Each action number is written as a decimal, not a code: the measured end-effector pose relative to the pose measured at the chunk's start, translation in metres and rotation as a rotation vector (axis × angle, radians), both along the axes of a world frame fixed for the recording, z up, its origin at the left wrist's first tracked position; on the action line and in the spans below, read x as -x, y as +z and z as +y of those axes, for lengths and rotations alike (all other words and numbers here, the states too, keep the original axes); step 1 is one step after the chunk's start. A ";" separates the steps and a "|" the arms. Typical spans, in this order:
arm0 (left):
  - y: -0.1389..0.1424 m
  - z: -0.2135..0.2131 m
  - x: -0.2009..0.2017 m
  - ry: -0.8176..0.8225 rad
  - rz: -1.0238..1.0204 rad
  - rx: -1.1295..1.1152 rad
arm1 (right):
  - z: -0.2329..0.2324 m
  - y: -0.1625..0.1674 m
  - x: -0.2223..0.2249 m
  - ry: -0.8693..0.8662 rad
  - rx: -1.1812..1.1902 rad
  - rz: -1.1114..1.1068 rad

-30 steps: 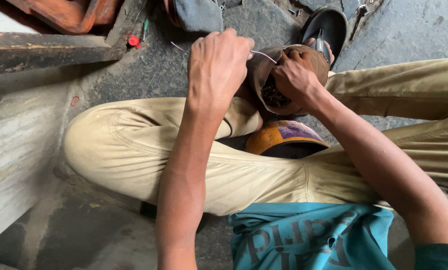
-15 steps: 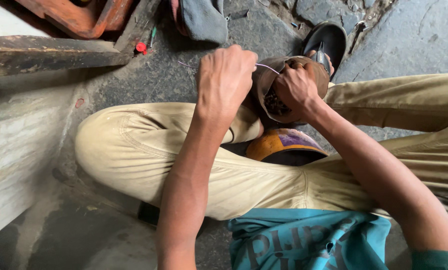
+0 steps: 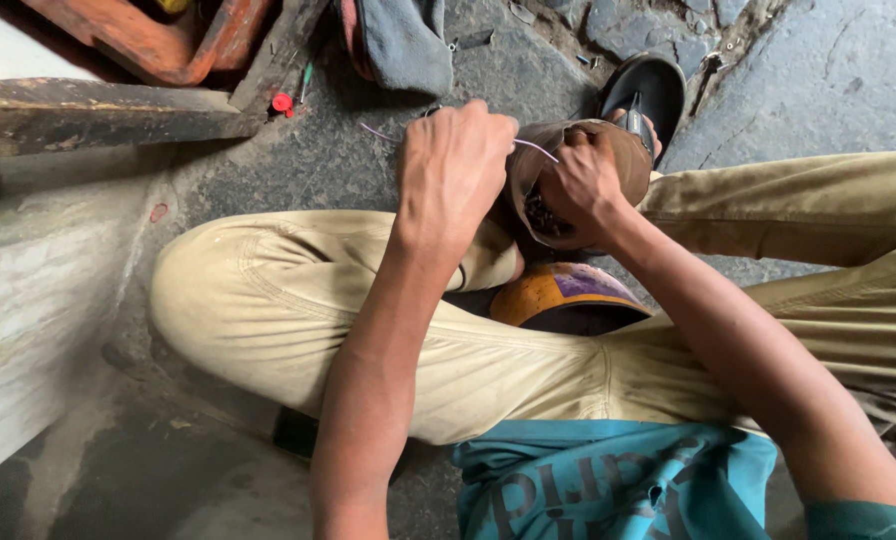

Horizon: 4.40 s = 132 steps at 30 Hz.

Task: The person sits on the workshop floor and sorts small metal screws and fasteners from a bowl, picking through the pile by hand and using pliers to grip and separate individual pieces. They continue handling the fasteners one at a time throughout the episode.

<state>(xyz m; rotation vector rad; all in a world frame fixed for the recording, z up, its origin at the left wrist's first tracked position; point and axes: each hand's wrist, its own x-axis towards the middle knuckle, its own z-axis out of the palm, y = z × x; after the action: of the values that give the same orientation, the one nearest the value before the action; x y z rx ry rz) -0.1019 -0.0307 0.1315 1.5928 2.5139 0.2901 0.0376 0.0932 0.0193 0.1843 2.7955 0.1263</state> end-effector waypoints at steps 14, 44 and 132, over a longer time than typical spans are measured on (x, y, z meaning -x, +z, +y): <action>0.000 0.001 -0.006 -0.007 0.012 -0.026 | -0.007 0.033 -0.016 0.005 0.141 -0.095; 0.004 -0.005 -0.001 -0.010 -0.081 -0.040 | 0.010 0.018 0.000 -0.021 0.645 -0.301; 0.020 -0.011 -0.001 -0.046 -0.080 -0.066 | 0.011 -0.003 -0.005 0.115 0.573 0.032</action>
<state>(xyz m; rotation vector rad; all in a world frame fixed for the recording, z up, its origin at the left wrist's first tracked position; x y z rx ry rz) -0.1011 -0.0415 0.1513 1.6262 2.4289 0.4264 0.0423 0.1042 0.0159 -0.1154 2.7406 -0.6467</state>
